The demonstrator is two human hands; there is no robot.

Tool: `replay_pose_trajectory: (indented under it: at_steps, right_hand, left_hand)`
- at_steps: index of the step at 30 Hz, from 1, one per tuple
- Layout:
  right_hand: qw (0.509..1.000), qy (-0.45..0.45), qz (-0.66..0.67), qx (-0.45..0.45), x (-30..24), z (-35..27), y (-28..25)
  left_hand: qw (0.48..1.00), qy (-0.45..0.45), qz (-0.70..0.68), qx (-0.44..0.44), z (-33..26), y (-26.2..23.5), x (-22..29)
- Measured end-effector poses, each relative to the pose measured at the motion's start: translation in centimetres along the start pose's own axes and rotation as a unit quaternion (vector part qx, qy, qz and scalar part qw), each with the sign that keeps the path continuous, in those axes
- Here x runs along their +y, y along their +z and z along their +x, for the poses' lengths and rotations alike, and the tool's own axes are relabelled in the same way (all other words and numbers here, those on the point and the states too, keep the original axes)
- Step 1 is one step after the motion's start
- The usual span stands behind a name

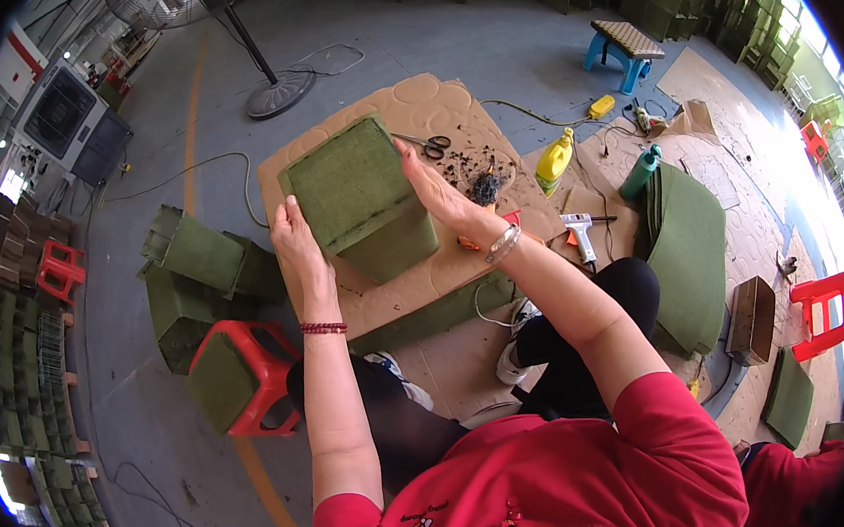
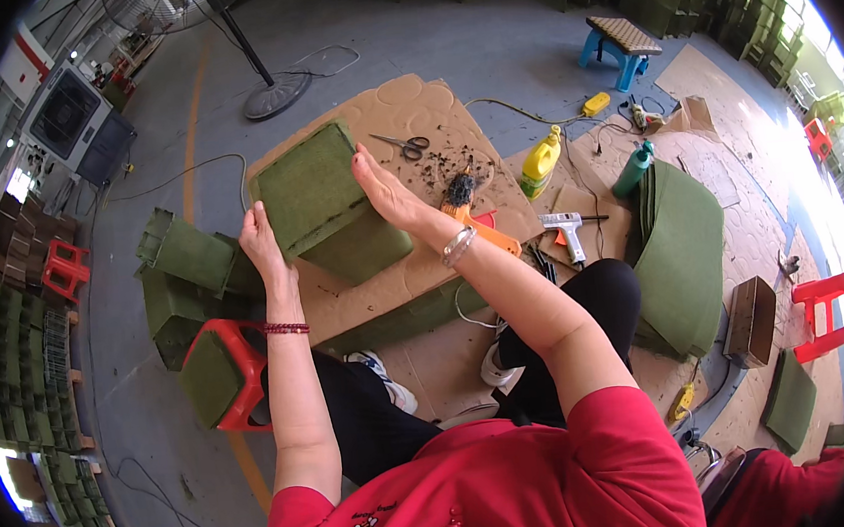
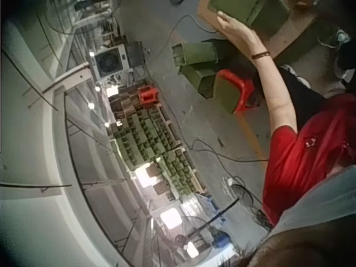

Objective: Using a hot glue gun to attach a fabric panel to a foam box structure.

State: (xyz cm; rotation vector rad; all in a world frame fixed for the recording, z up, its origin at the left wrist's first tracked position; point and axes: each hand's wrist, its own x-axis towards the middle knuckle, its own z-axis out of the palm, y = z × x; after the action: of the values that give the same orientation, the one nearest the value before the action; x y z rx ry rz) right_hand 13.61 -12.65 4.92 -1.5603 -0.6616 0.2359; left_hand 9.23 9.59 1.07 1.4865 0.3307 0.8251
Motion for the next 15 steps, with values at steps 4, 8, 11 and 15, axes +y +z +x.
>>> replay_pose_trajectory:
  at_steps: [4, 8, 11, 15]
  right_hand:
    - [0.993, 0.101, 0.04, -0.043, 0.3, -1.5, -1.0]
    - [0.999, 0.012, 0.033, 0.019, 2.4, -3.0, -2.7]
    - [0.996, -0.088, 0.027, 0.019, 2.8, -3.4, -2.0]
    - [0.993, -0.107, -0.045, 0.028, 2.3, -3.0, 1.0]
  left_hand:
    - [0.996, -0.003, 0.085, -0.018, 0.3, -0.1, 0.6]
    - [1.0, 0.008, 0.006, -0.004, -0.2, 0.4, 0.9]
    - [0.999, 0.009, 0.042, -0.003, -0.2, 0.6, 1.2]
    - [0.999, 0.024, 0.023, 0.03, -0.8, 0.7, 1.2]
